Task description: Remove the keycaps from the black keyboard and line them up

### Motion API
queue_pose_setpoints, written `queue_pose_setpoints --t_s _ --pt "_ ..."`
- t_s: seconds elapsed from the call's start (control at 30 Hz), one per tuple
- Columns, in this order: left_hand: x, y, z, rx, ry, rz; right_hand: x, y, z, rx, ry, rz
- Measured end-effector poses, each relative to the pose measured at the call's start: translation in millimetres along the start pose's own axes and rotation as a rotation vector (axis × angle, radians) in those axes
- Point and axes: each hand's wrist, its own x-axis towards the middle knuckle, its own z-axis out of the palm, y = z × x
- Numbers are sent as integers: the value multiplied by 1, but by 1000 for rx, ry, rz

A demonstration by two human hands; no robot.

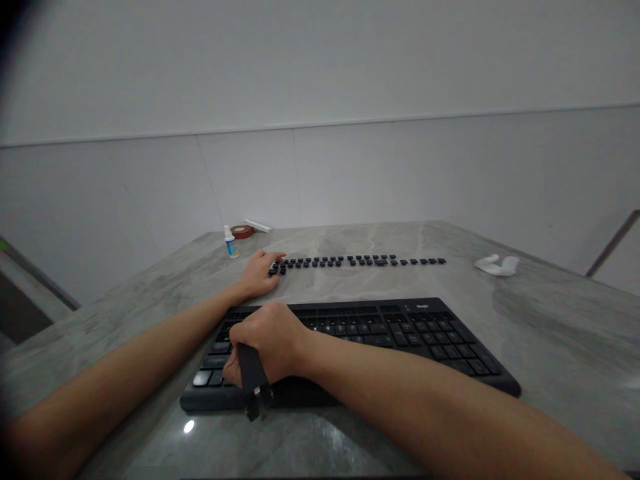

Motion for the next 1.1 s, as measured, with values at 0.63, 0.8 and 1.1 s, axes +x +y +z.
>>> queue_pose_setpoints --t_s 0.63,0.8,1.1 --pt "0 2 -1 31 -38 -31 -2 2 0 36 19 -26" --pt "1 2 -1 73 -31 -37 -1 1 1 57 65 5" --pt "2 1 0 120 -50 -47 0 -1 0 25 15 19"
